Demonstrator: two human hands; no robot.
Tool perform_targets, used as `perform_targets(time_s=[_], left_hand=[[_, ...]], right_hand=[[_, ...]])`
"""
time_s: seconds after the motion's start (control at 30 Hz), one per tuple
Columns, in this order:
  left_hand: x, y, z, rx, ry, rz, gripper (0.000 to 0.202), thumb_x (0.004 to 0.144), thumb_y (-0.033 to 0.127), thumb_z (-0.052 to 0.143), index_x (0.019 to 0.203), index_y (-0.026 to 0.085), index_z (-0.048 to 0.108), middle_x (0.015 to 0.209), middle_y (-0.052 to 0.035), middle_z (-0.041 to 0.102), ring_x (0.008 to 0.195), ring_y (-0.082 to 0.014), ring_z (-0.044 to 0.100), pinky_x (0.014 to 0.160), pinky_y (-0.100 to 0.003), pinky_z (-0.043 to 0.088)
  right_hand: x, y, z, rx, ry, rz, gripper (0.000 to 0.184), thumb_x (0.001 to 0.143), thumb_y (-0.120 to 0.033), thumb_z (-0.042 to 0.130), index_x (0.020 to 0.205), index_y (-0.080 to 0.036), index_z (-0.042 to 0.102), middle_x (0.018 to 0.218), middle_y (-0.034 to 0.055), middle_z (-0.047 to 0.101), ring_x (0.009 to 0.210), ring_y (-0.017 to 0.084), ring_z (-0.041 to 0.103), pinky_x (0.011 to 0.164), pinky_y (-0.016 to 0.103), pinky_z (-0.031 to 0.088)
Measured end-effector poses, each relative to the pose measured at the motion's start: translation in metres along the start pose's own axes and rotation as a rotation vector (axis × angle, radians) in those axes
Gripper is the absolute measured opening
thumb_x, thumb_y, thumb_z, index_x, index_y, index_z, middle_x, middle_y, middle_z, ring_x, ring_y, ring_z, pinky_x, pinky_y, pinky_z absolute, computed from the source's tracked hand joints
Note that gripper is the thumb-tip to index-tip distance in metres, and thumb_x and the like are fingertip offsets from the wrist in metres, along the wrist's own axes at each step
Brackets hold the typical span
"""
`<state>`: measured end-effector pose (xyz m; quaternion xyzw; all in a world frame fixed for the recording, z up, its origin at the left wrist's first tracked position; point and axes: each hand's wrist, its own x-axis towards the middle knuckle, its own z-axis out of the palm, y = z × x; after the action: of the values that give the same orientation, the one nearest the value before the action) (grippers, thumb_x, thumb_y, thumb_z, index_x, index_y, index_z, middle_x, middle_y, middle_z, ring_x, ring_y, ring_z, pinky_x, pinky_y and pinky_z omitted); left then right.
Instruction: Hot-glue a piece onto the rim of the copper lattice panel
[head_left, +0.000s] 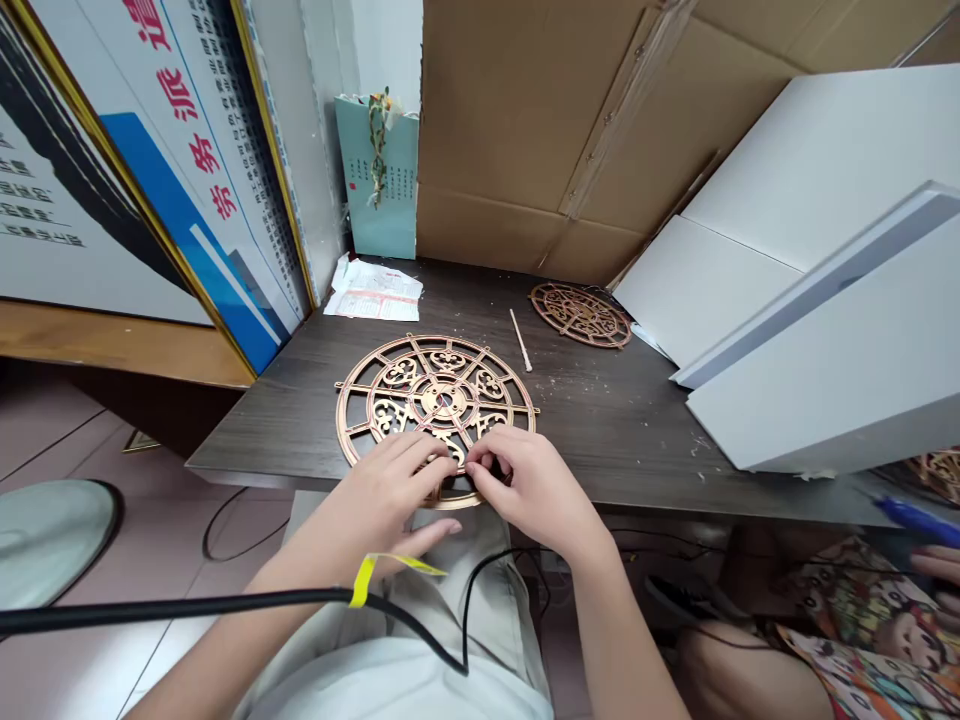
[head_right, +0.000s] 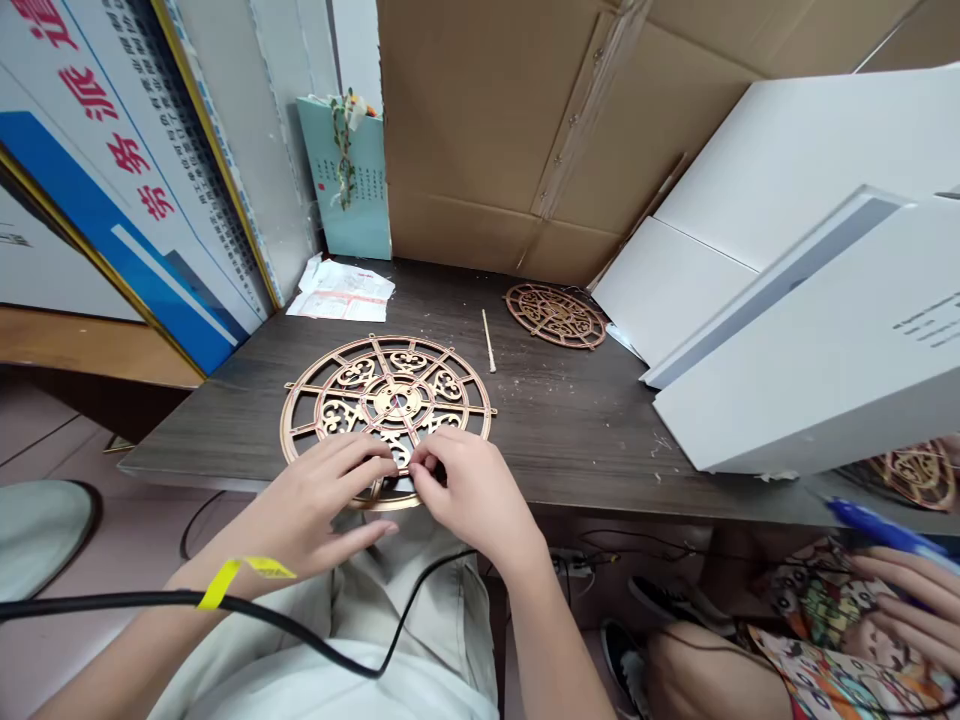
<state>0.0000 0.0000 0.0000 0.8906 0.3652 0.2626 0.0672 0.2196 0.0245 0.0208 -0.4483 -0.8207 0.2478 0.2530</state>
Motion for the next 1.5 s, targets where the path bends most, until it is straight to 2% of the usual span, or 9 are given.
perform_targets(time_s=[0.33, 0.5, 0.8, 1.0, 1.13, 1.3, 1.5], left_hand=[[-0.003, -0.001, 0.002, -0.011, 0.052, 0.023, 0.033, 0.09, 0.033, 0.071, 0.115, 0.015, 0.059, 0.114, -0.0107, 0.066, 0.108, -0.0273, 0.058, 0.095, -0.043, 0.049], [-0.004, -0.001, 0.002, -0.041, 0.056, 0.005, 0.036, 0.09, 0.035, 0.072, 0.116, 0.016, 0.057, 0.116, -0.0097, 0.065, 0.111, -0.0265, 0.058, 0.098, -0.042, 0.047], [-0.004, 0.001, 0.002, -0.054, 0.057, -0.01, 0.035, 0.089, 0.034, 0.072, 0.116, 0.015, 0.057, 0.117, -0.0096, 0.064, 0.111, -0.0266, 0.057, 0.097, -0.043, 0.047], [-0.003, 0.001, 0.0, -0.06, 0.016, -0.037, 0.03, 0.092, 0.034, 0.07, 0.113, 0.016, 0.057, 0.116, -0.0094, 0.063, 0.11, -0.0269, 0.056, 0.095, -0.043, 0.048], [-0.006, 0.0, -0.002, -0.109, -0.005, -0.072, 0.024, 0.096, 0.032, 0.064, 0.113, 0.017, 0.056, 0.117, -0.009, 0.061, 0.112, -0.0246, 0.056, 0.096, -0.04, 0.048], [-0.007, 0.0, -0.001, -0.101, -0.018, -0.077, 0.026, 0.095, 0.033, 0.066, 0.112, 0.017, 0.055, 0.117, -0.0092, 0.061, 0.111, -0.0253, 0.055, 0.095, -0.041, 0.049], [-0.001, 0.003, -0.001, -0.02, -0.047, -0.046, 0.027, 0.093, 0.035, 0.068, 0.109, 0.017, 0.056, 0.11, -0.0094, 0.061, 0.105, -0.0281, 0.055, 0.089, -0.045, 0.049]], right_hand=[[-0.011, 0.001, 0.005, 0.0, 0.055, -0.158, 0.012, 0.092, -0.017, 0.061, 0.093, -0.022, 0.072, 0.088, 0.0037, 0.066, 0.084, 0.018, 0.059, 0.076, 0.031, 0.045], [-0.015, 0.002, 0.008, 0.012, 0.086, -0.156, 0.012, 0.094, -0.018, 0.059, 0.092, -0.021, 0.071, 0.088, 0.0038, 0.064, 0.085, 0.018, 0.059, 0.076, 0.031, 0.045], [-0.015, 0.0, 0.007, -0.065, 0.057, -0.149, 0.014, 0.094, -0.018, 0.058, 0.099, -0.021, 0.071, 0.091, 0.004, 0.064, 0.088, 0.018, 0.058, 0.079, 0.032, 0.046], [-0.019, -0.003, 0.009, -0.173, 0.04, -0.153, 0.015, 0.095, -0.017, 0.057, 0.102, -0.02, 0.07, 0.095, 0.0055, 0.064, 0.092, 0.02, 0.058, 0.079, 0.033, 0.046], [-0.021, -0.002, 0.01, -0.166, 0.067, -0.171, 0.016, 0.097, -0.018, 0.055, 0.103, -0.02, 0.069, 0.095, 0.0057, 0.064, 0.09, 0.02, 0.057, 0.079, 0.033, 0.046], [-0.021, -0.002, 0.011, -0.169, 0.061, -0.173, 0.014, 0.098, -0.018, 0.055, 0.101, -0.019, 0.068, 0.093, 0.0052, 0.063, 0.09, 0.02, 0.057, 0.078, 0.034, 0.046], [-0.023, 0.007, 0.011, -0.044, 0.174, -0.211, 0.012, 0.095, -0.015, 0.057, 0.1, -0.019, 0.068, 0.094, 0.0042, 0.064, 0.088, 0.018, 0.058, 0.078, 0.032, 0.046]])
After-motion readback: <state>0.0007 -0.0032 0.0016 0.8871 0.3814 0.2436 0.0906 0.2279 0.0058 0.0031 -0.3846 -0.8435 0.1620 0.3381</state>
